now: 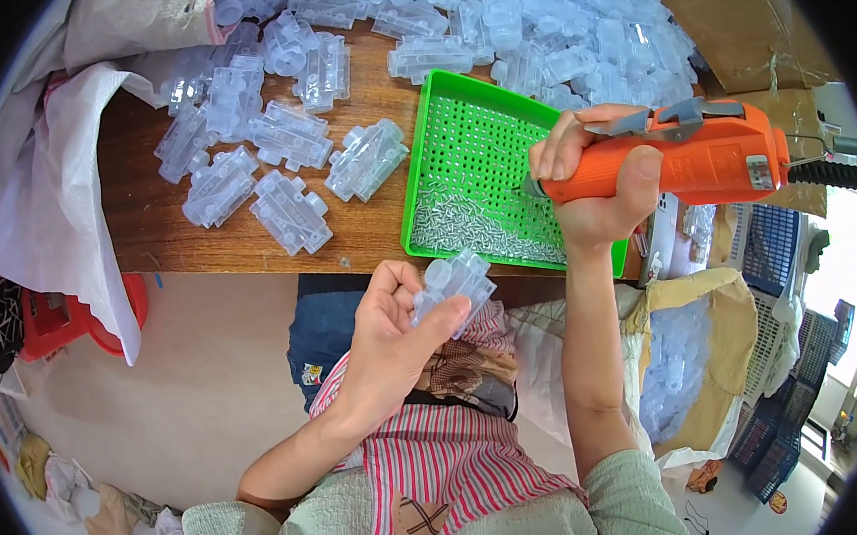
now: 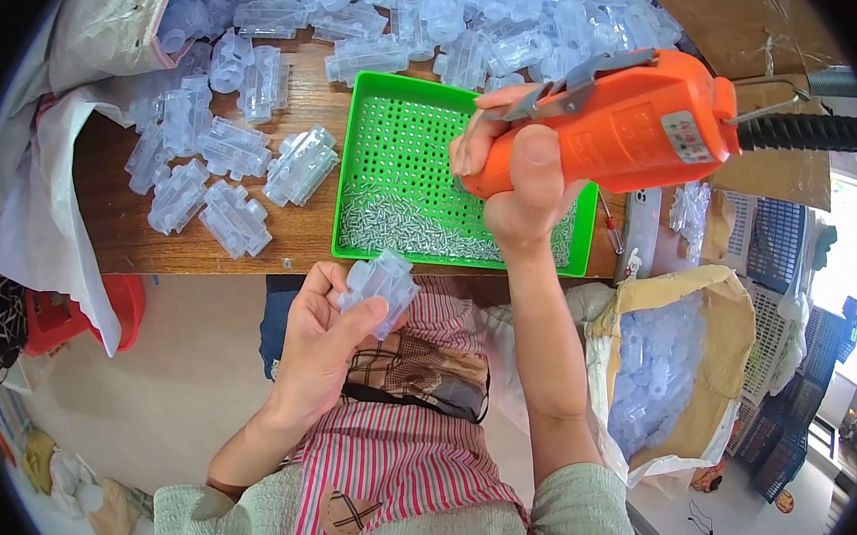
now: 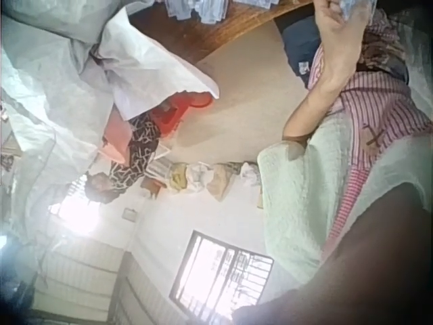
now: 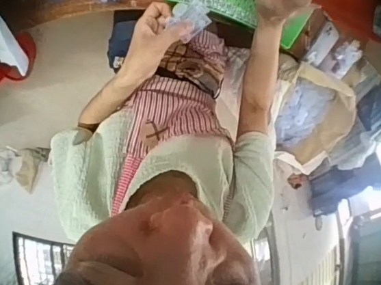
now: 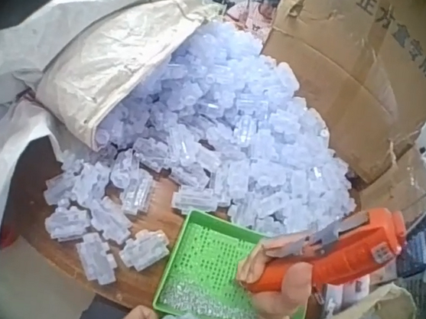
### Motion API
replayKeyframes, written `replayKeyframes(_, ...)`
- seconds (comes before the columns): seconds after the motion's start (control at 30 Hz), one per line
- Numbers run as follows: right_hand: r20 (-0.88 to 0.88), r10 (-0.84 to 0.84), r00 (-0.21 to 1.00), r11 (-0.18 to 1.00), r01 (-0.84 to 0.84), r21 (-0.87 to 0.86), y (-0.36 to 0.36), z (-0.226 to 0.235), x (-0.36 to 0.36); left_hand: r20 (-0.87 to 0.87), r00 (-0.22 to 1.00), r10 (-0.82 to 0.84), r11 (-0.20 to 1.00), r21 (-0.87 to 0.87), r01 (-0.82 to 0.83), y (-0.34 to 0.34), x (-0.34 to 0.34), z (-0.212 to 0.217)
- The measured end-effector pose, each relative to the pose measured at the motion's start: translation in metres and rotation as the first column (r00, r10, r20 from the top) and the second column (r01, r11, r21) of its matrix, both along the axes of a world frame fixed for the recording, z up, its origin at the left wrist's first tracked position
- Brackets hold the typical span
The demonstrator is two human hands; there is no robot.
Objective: Assembling small translucent plastic components by inserting metal pins and using an electric handheld tool to secure them.
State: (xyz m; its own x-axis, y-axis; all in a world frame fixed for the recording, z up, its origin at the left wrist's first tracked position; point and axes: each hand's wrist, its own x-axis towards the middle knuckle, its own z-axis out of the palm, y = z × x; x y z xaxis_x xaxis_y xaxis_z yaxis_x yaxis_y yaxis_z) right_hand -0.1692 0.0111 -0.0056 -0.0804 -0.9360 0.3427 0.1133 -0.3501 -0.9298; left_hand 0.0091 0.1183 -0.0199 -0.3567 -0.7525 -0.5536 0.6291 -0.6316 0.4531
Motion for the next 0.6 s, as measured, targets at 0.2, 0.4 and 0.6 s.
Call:
replayKeyframes(0.2, 0.112, 0.028, 0.993, 1.000, -0.028, -0.003, 0.003, -0.003, 0.005, 0.038, 0.999, 0.003, 0.999, -0.052, -0.001, 0.000, -0.010, 0.001)
replayKeyframes(0.4, 0.023, 0.049, 0.999, 0.999, -0.049, -0.004, 0.005, -0.002, 0.001, 0.050, 0.998, 0.026, 0.998, -0.060, -0.023, 0.001, -0.014, 0.003)
replayKeyframes(0.6, 0.093, 0.465, 0.880, 0.868, -0.433, -0.243, 0.022, 0.052, -0.002, 0.081, 0.997, -0.008, 0.999, -0.048, 0.012, -0.002, -0.014, 0.007)
